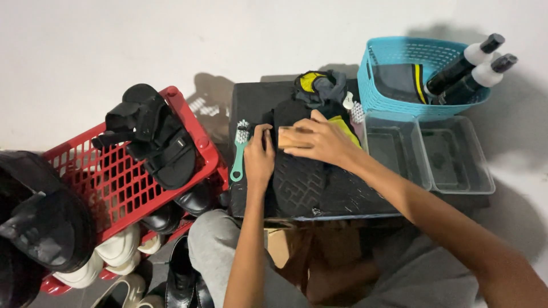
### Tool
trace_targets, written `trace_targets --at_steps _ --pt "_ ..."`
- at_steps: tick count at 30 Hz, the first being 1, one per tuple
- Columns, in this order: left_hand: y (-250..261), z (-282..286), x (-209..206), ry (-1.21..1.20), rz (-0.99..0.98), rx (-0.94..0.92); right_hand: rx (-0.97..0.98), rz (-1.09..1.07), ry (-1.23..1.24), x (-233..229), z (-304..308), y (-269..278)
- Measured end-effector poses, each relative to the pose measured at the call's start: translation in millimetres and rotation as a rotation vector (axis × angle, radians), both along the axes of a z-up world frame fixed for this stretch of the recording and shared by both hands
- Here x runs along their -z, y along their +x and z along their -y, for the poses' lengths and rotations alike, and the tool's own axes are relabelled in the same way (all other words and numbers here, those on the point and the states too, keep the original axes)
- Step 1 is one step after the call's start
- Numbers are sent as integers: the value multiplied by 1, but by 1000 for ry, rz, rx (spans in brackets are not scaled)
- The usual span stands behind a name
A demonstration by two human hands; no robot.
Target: The person scrubs the sole of a black shoe with a wooden block while seated at a small table. The person holds the shoe steady with the left hand and rubs the sole with the right hand. The shoe remains on the table during the task.
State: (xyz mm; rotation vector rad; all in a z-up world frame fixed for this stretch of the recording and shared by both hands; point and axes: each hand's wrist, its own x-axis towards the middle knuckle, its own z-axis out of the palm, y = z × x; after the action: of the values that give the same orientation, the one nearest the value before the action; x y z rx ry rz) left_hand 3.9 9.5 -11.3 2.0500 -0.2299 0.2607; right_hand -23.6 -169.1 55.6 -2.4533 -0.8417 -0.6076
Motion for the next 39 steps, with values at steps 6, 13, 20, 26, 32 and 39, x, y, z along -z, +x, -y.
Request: trace_targets --at_steps 6,13,20,26,32,39 --pt "1 0 1 -2 17 6 -80 -166 134 16 11 6" --pt "1 3 -1 -10 36 -1 -13 160 -31 14 18 13" --pt "-3 2 -2 1 45 -19 31 191 10 -29 -6 -18" --pt "-5 2 -7 -1 42 -17 152 60 -231 14 25 4" --pt "-9 1 -7 -5 14 -13 126 -572 -288 -26 37 -8" --pt "-7 3 -11 -3 -9 -17 20 -733 -441 -59 47 -10"
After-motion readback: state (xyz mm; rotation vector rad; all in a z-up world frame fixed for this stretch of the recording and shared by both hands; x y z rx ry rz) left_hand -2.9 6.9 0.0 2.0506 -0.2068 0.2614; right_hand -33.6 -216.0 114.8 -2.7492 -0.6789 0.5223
